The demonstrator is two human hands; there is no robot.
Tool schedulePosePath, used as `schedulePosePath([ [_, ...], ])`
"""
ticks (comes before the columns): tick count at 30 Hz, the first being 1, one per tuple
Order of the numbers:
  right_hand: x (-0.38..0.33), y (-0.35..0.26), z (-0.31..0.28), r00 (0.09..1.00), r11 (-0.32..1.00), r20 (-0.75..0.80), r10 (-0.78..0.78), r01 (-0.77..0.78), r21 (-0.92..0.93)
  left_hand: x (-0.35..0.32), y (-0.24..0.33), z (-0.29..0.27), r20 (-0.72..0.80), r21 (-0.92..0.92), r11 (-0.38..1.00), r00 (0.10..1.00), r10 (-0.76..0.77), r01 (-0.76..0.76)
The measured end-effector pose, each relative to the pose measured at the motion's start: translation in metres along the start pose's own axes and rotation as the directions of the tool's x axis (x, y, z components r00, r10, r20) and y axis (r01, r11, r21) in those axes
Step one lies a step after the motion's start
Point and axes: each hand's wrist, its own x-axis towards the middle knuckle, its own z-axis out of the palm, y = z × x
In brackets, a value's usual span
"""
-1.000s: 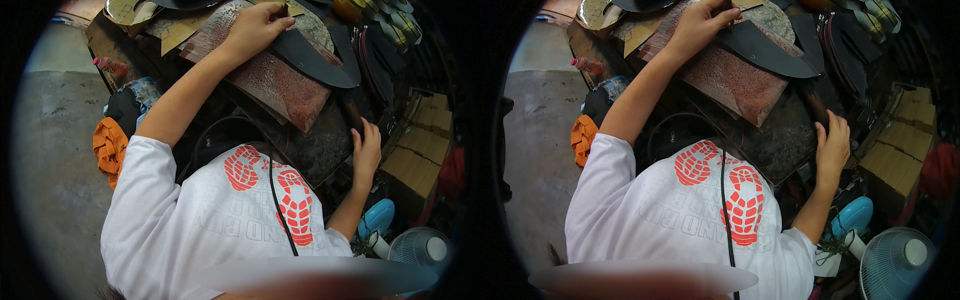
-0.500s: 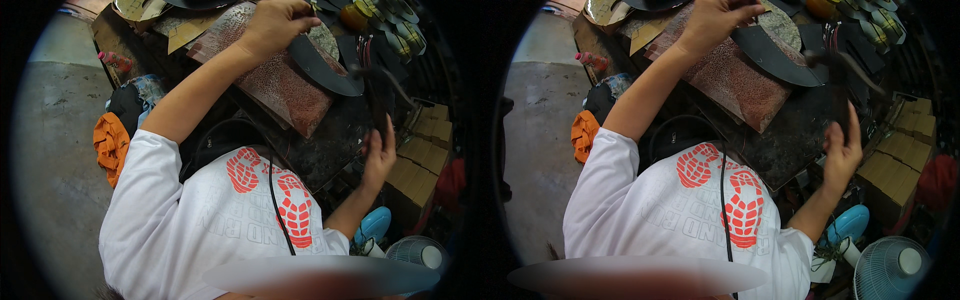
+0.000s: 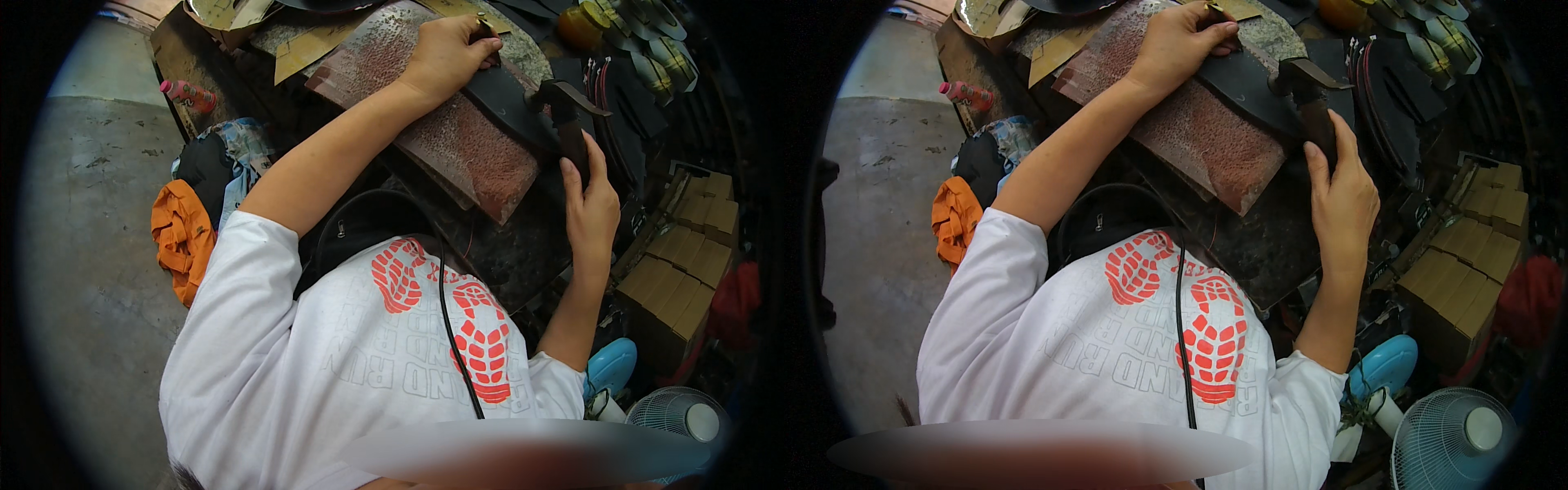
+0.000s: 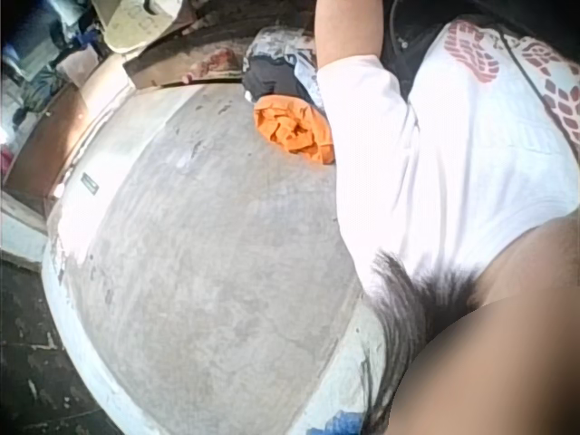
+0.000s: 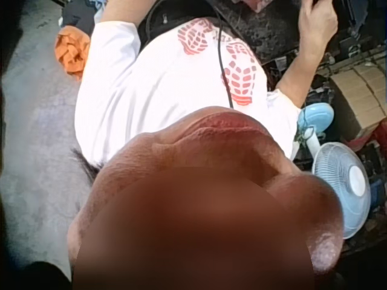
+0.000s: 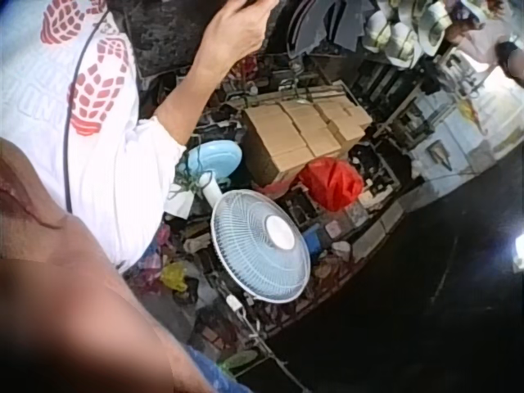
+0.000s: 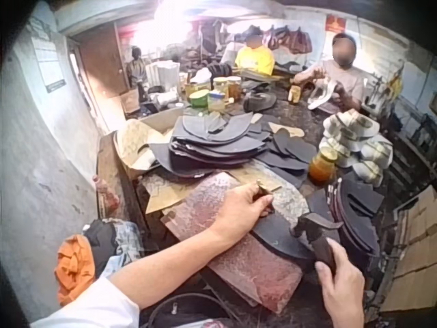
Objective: The person repeatedly strikes a black shoe sole or upper piece with a wooden mallet on a workbench. The person holds the piece steady with the left hand and delivers repeated blows with the right hand, occasionally repositioning the piece.
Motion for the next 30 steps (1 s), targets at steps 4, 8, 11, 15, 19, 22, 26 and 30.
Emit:
schedulePosePath([
  [4,0.013,-0.018,-0.015,0.999,0.999,-0.040,0.005,-0.003,0.035,0.003,0.004,-0.004,0.079,0.235,0.960,0.987,0.138,-0.153],
  [8,0.025,-0.064,-0.069,0.925,0.955,-0.380,-0.024,0.133,0.264,0.010,0.003,0.003,0.175,0.510,0.772,0.924,0.339,-0.380],
  [11,0.030,-0.082,-0.081,0.802,0.762,-0.592,-0.081,0.433,0.482,0.009,0.001,0.010,0.186,0.498,0.691,0.842,0.506,-0.525],
  [15,0.029,-0.054,-0.031,0.997,0.943,-0.030,0.073,-0.059,0.329,0.007,-0.003,0.015,0.234,0.549,0.627,0.822,0.520,-0.553],
  [19,0.011,-0.013,-0.003,0.993,0.995,-0.072,-0.091,0.093,0.023,0.005,-0.010,0.007,0.069,0.490,0.786,0.916,0.395,-0.376],
  [22,-0.002,-0.003,0.000,0.999,1.000,-0.042,0.028,-0.028,0.000,0.008,-0.014,0.001,0.008,-0.005,0.999,0.999,-0.035,0.035],
  [26,-0.008,0.004,0.004,0.997,0.999,-0.067,0.033,-0.032,0.016,0.007,-0.012,0.000,0.061,-0.081,0.988,0.991,-0.123,0.128],
  [30,-0.002,0.005,0.007,0.998,0.997,-0.069,-0.015,0.020,0.074,0.003,-0.007,0.002,0.055,0.017,0.999,0.998,-0.033,0.033],
])
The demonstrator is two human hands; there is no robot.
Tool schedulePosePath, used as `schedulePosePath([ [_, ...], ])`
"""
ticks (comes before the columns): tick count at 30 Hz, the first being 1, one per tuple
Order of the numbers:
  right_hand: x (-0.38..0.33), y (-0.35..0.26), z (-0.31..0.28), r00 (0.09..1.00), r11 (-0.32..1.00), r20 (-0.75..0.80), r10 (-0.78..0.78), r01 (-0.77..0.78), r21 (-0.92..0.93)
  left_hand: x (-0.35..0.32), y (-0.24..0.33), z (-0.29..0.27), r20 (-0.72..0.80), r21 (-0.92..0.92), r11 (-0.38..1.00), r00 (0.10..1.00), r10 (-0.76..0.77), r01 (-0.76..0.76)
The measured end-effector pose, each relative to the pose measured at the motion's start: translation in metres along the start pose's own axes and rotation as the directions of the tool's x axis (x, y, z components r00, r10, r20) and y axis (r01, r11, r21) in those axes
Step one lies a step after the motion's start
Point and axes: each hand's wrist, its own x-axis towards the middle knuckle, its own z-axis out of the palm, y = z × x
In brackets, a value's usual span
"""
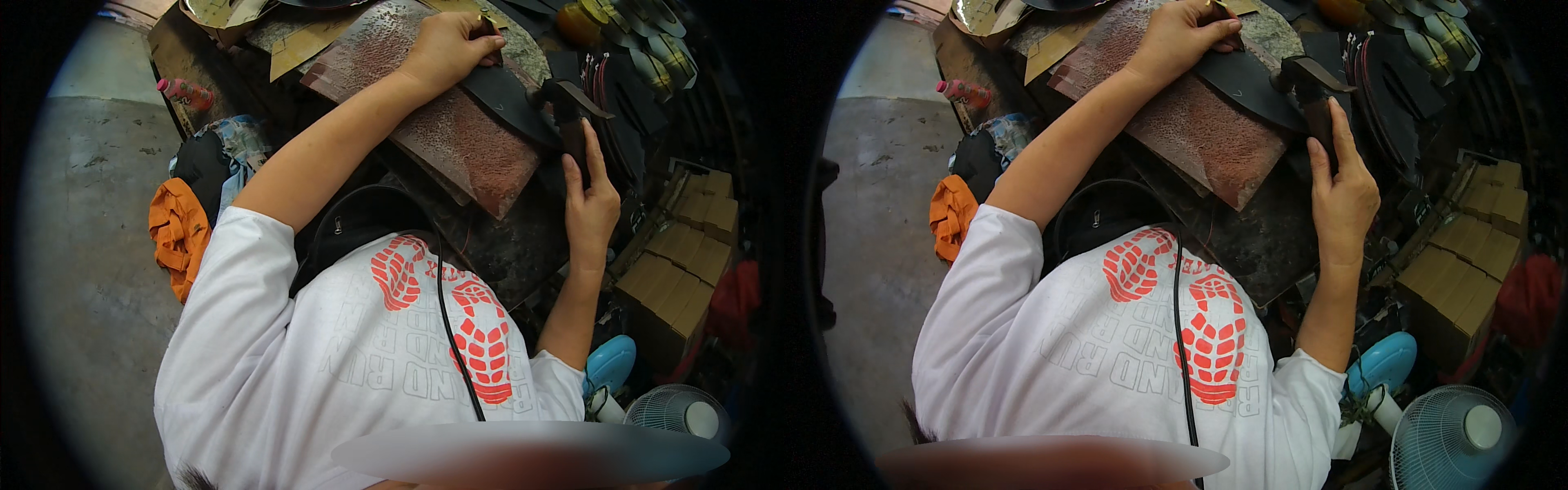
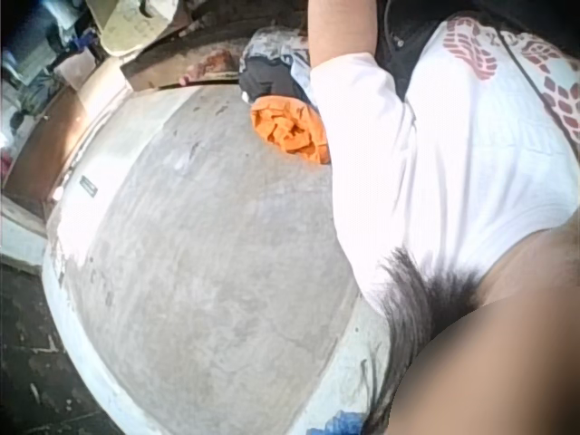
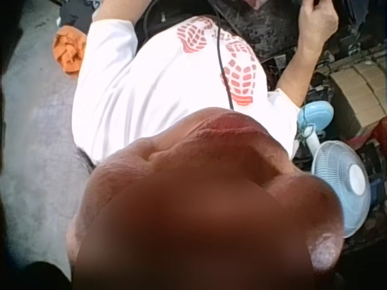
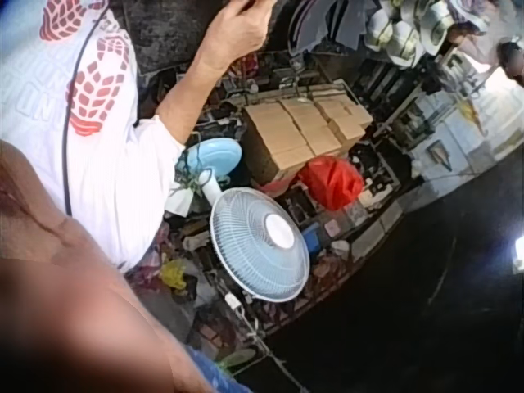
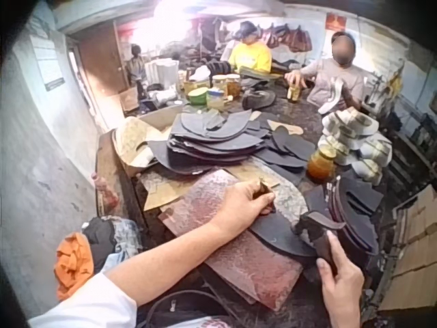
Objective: The person repeatedly strikes a black shoe sole or upper piece with a wooden mallet on a workbench. The person holds the piece steady with the left hand and delivers repeated blows with the right hand, occasionally repositioning the piece.
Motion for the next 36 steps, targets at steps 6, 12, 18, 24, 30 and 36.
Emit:
schedulePosePath([
  [6,0.023,-0.056,-0.078,0.939,0.953,-0.311,-0.149,0.220,0.206,-0.003,0.014,-0.002,0.038,0.222,0.954,0.979,0.198,-0.202],
  [12,0.028,-0.056,-0.065,0.878,0.930,-0.325,-0.352,0.368,-0.012,-0.010,0.029,0.015,0.172,0.559,0.627,0.815,0.553,-0.543],
  [18,0.002,0.000,-0.011,1.000,1.000,0.028,-0.001,0.002,-0.031,-0.008,0.014,0.008,-0.043,0.407,0.871,0.947,0.319,-0.275],
  [24,-0.010,0.015,-0.003,0.999,0.995,0.009,0.048,-0.047,-0.084,-0.004,0.000,0.004,-0.050,0.002,0.998,0.997,-0.066,0.066],
  [30,0.010,-0.020,-0.040,0.978,0.985,-0.162,-0.131,0.147,0.090,-0.004,0.006,0.001,0.036,0.241,0.960,0.989,0.142,-0.147],
  [36,0.032,-0.082,-0.079,0.853,0.707,-0.490,-0.181,0.459,0.538,-0.009,0.022,0.013,0.154,0.558,0.637,0.820,0.551,-0.532],
])
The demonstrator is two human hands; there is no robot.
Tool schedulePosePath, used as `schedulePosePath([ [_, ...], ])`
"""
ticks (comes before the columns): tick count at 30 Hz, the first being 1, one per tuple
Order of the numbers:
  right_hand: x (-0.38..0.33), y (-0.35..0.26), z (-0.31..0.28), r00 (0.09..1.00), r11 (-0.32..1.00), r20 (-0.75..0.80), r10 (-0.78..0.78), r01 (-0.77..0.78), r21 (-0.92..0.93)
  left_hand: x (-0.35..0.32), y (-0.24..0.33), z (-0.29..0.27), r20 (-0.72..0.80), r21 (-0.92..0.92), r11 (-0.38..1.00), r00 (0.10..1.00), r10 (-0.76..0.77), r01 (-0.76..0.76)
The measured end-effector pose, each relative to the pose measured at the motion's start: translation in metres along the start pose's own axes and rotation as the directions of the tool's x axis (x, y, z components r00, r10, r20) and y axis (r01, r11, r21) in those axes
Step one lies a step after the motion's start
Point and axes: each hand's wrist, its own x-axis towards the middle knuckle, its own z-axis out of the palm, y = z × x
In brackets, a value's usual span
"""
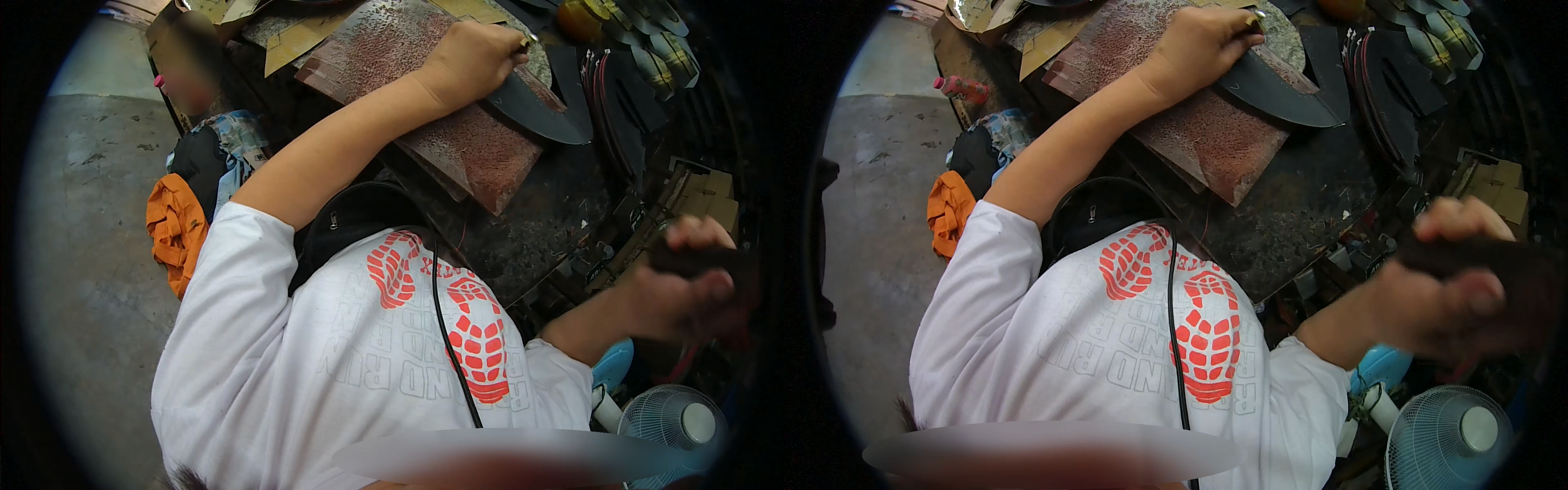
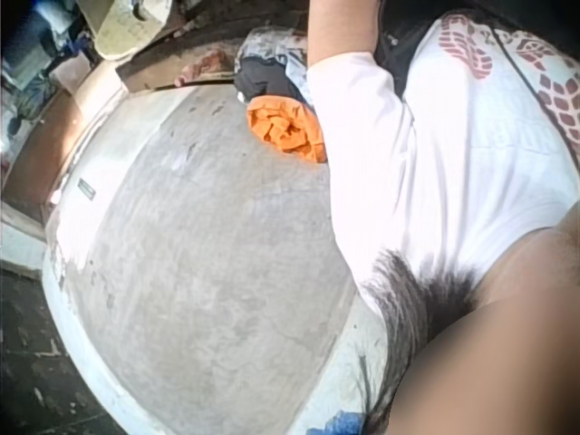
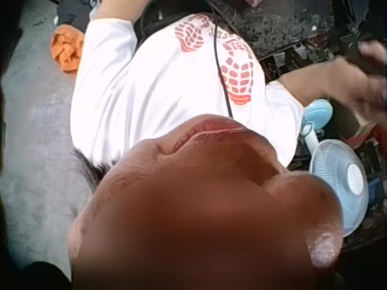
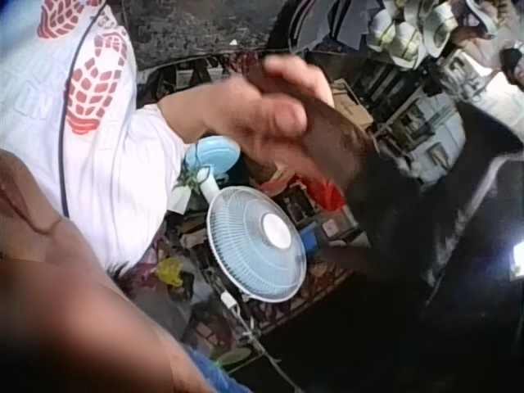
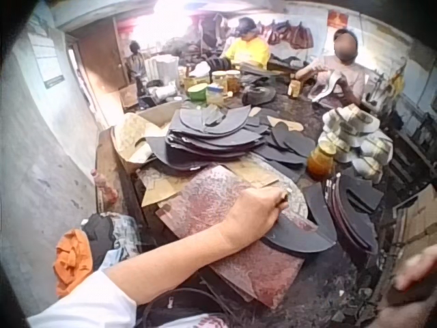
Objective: The person repeatedly strikes a black shoe sole or upper piece with a wooden mallet on a workbench. The person holds the piece steady with the left hand and delivers repeated blows with the right hand, occasionally repositioning the piece.
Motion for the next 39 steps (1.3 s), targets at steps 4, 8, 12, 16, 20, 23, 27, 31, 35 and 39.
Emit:
schedulePosePath([
  [4,-0.047,0.051,0.006,0.840,0.832,0.228,0.491,-0.376,-0.408,-0.001,0.006,0.007,0.036,0.036,0.999,0.999,0.022,-0.023],
  [8,-0.085,0.087,-0.024,0.846,0.698,0.265,0.462,-0.162,-0.698,-0.004,-0.010,0.006,0.158,-0.375,0.764,0.848,-0.506,0.525],
  [12,-0.083,0.081,-0.026,0.839,0.632,0.215,0.499,-0.182,-0.754,-0.009,-0.022,0.006,0.283,-0.567,0.522,0.746,-0.603,0.637],
  [16,-0.076,0.072,-0.018,0.834,0.659,0.261,0.487,-0.155,-0.736,-0.007,-0.022,0.012,0.201,-0.769,0.368,0.743,-0.638,0.523],
  [20,-0.085,0.086,-0.028,0.824,0.635,0.218,0.523,-0.206,-0.745,-0.009,-0.017,0.012,0.202,-0.583,0.565,0.778,-0.595,0.584],
  [23,-0.081,0.084,-0.031,0.843,0.716,0.220,0.490,-0.245,-0.654,-0.010,-0.012,0.010,0.172,-0.538,0.625,0.799,-0.576,0.566],
  [27,-0.038,0.038,-0.020,0.947,0.846,0.200,0.252,-0.115,-0.521,-0.006,-0.010,0.003,0.159,-0.432,0.746,0.857,-0.490,0.506],
  [31,0.003,-0.010,-0.025,0.995,0.929,-0.052,-0.090,0.065,-0.363,0.002,-0.004,0.001,0.056,-0.161,0.965,0.978,-0.200,0.207],
  [35,-0.021,0.030,-0.026,0.974,0.963,0.152,0.170,-0.131,-0.236,0.002,0.010,0.006,-0.018,-0.002,0.998,0.998,0.066,-0.066],
  [39,-0.066,0.080,-0.025,0.884,0.768,0.266,0.384,-0.146,-0.624,-0.003,0.006,0.010,-0.058,-0.081,0.995,0.997,-0.055,0.051],
])
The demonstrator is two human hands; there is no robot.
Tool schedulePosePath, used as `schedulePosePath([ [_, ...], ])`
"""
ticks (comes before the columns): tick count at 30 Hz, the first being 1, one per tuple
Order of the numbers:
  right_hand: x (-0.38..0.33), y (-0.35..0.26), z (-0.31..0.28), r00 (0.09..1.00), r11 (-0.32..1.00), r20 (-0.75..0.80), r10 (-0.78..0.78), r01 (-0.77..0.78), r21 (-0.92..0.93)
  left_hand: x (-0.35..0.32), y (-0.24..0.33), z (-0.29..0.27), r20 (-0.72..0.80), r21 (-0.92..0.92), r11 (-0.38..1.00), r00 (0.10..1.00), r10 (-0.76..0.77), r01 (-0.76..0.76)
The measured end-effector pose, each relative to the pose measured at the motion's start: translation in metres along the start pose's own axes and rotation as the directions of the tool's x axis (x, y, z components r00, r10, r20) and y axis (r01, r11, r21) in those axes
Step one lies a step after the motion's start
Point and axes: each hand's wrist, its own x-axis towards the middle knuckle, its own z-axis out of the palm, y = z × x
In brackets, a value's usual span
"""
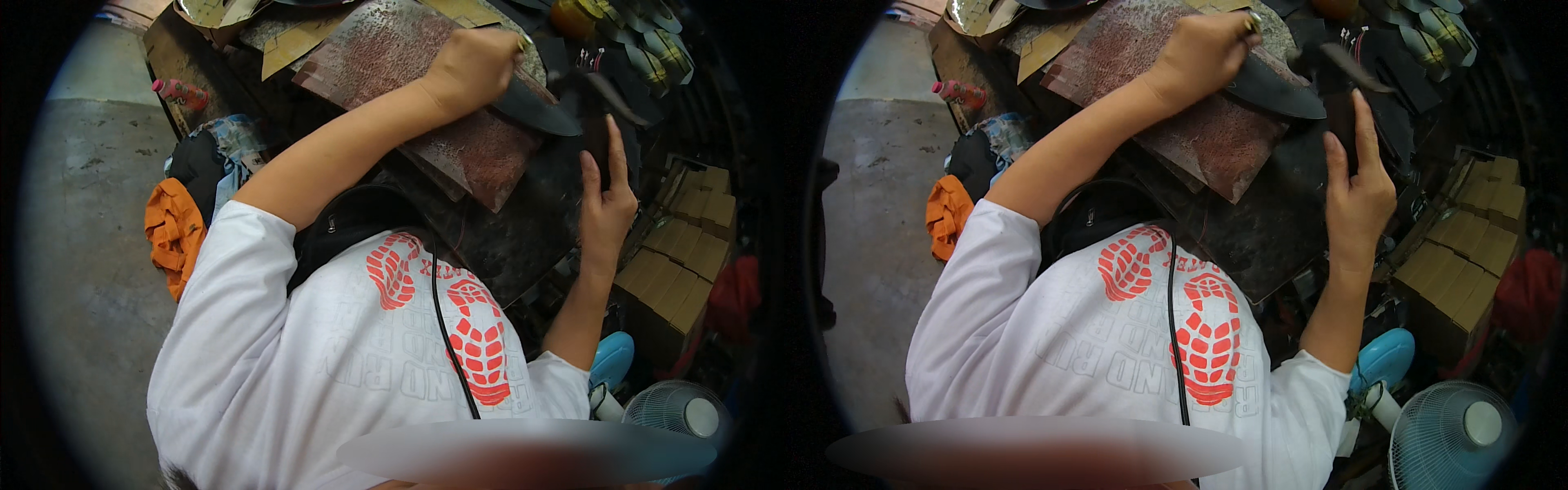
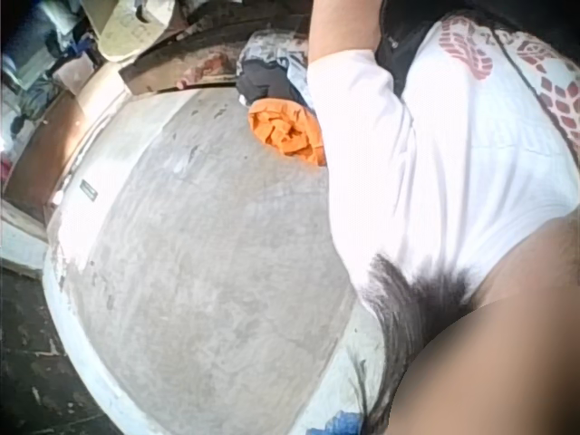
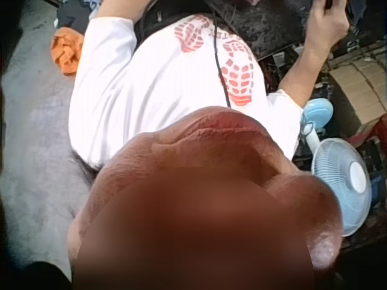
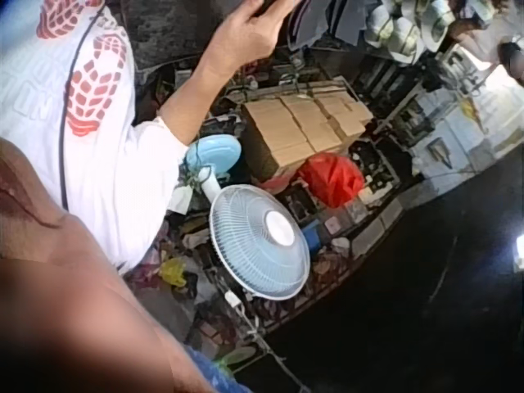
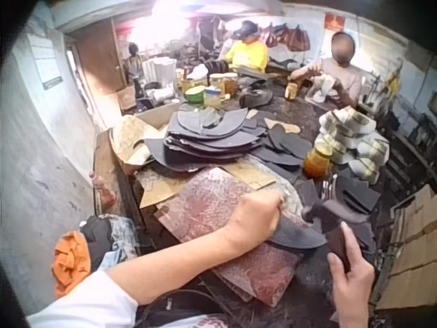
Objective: The person repeatedly strikes a black shoe sole or upper piece with a wooden mallet on a workbench. The person holds the piece steady with the left hand and delivers repeated blows with the right hand, occasionally repositioning the piece.
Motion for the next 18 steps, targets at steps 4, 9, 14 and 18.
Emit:
schedulePosePath([
  [4,-0.016,0.011,0.005,0.996,0.997,0.088,0.014,-0.007,-0.081,-0.001,-0.019,0.000,0.201,-0.508,0.609,0.771,-0.604,0.609],
  [9,-0.024,0.017,0.009,0.989,0.984,0.051,0.140,-0.134,-0.117,-0.004,-0.020,0.001,0.214,-0.431,0.707,0.825,-0.524,0.561],
  [14,0.005,-0.027,-0.025,0.984,0.984,-0.018,-0.179,0.179,-0.003,-0.002,-0.015,-0.003,0.150,-0.336,0.833,0.898,-0.413,0.439],
  [18,0.037,-0.070,-0.089,0.961,0.871,0.172,-0.217,0.111,0.479,0.002,-0.008,-0.004,0.096,-0.169,0.956,0.970,-0.225,0.238],
])
